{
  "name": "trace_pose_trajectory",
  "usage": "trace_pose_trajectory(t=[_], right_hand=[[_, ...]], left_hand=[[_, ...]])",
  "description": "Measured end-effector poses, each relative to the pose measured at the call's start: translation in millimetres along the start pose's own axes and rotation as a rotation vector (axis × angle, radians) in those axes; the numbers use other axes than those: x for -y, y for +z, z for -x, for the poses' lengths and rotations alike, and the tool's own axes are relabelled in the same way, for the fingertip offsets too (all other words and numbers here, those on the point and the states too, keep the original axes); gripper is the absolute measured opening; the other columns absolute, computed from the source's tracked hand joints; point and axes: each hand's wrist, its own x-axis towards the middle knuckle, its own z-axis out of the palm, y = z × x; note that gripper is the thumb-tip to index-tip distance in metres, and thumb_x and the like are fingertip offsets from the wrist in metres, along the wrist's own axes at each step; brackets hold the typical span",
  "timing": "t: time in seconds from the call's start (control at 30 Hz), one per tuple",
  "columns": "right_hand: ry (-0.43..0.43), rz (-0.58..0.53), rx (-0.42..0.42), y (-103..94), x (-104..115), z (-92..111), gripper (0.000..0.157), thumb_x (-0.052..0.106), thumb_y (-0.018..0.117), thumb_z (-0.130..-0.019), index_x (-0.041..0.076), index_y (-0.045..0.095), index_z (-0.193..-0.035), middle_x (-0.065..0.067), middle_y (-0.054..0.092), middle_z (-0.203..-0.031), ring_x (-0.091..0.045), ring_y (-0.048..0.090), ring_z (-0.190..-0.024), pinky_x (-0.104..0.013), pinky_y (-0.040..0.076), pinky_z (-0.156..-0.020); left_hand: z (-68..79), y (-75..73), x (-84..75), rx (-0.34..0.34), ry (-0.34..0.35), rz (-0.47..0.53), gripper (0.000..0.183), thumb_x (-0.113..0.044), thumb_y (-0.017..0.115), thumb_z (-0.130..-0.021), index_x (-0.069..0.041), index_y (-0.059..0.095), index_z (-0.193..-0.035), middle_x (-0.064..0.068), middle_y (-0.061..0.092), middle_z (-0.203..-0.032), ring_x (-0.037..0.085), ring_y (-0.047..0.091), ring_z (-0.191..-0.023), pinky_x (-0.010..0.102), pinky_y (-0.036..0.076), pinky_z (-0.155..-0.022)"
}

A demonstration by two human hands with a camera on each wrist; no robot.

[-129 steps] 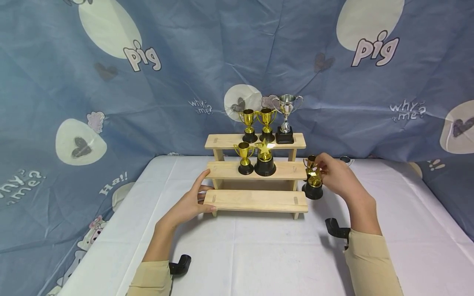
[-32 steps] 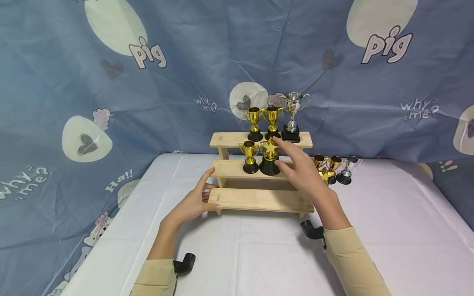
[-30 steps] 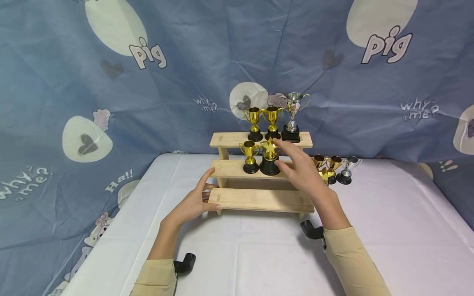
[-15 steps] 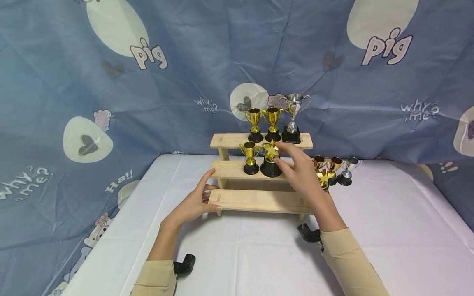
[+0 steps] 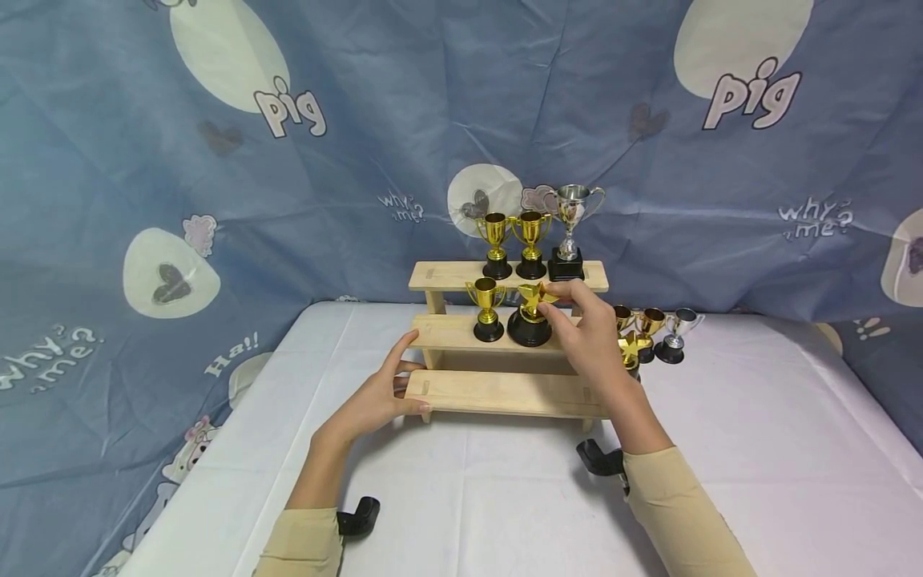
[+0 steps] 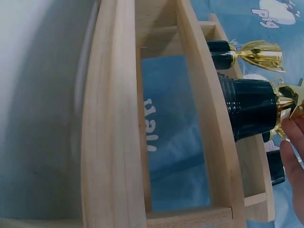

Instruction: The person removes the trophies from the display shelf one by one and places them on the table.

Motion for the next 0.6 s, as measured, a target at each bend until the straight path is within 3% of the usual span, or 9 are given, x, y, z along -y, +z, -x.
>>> trace_pose_trajectory(t=[0.4,0.6], right_hand=[[0.033,-0.024,-0.022,-9.7,6.5,-0.5,0.020,-0.002,0.076,-0.084,0.001,0.070,-0.103,-0.012,0.071,-0.110,0.001,0.061,-0.094,-0.012,0.044,-0.093],[0.036,-0.041,-0.053,-20.9,3.4,-2.4,0.029,-0.006,0.072,-0.086,0.003,0.069,-0.114,-0.012,0.068,-0.114,0.007,0.060,-0.095,-0.010,0.047,-0.079]], left_hand=[[-0.9,-1.1,0.5,-0.003,-0.002,-0.009,0.116,-0.018,0.088,-0.076,-0.062,0.010,-0.149,0.007,0.055,-0.136,0.029,0.064,-0.118,0.044,0.054,-0.094],[0.0,-0.6,0.7,-0.007,0.002,-0.010,0.115,-0.021,0.088,-0.076,-0.063,0.009,-0.149,0.006,0.055,-0.136,0.029,0.063,-0.119,0.046,0.053,-0.095]])
